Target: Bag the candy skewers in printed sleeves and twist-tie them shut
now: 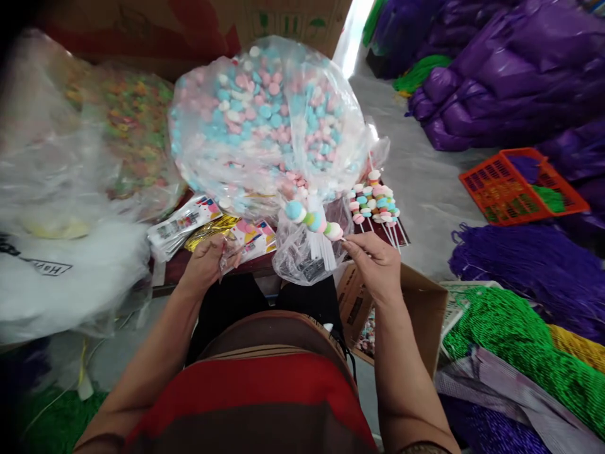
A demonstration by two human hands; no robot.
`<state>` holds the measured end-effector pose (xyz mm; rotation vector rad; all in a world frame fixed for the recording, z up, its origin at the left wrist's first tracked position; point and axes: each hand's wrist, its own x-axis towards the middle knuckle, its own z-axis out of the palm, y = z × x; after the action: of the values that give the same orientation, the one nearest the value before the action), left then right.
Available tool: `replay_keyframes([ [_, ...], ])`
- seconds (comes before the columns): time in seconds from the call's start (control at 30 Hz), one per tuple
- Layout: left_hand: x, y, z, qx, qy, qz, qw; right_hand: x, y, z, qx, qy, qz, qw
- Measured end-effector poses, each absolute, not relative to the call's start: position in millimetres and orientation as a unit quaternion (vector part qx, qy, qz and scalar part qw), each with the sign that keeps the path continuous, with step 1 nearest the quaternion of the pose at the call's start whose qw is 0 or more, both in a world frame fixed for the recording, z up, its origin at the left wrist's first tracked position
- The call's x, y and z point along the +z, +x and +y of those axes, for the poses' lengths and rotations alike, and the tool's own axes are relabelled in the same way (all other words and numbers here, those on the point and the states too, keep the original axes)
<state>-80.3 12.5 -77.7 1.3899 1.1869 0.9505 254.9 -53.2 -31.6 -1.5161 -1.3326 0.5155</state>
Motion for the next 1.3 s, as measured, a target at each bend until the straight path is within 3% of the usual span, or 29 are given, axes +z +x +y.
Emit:
replay_keyframes([
  [0.2,-69.7,-86.8,8.7,0.368,0.590,0.425,0.580,-12.1,244.7,-49.1,0.203,-0.580,-0.636,0.467],
  [0.5,-50.5,-83.8,9.4,0.355,0.640,0.379,0.567,-5.3,244.0,-45.4,0.195,-0.562,-0.669,0.446],
  [0.93,-60.1,-86.9,16.6,0.310,0.666,0.312,0.603,-8.4,263.4,-44.8,0.210,-0.550,-0.694,0.416],
  [1.3,-62.5,-78.5,10.8,0.322,0.543,0.234,0.739,-17.6,258.3,-47.0,0.276,-0.525,-0.668,0.449],
])
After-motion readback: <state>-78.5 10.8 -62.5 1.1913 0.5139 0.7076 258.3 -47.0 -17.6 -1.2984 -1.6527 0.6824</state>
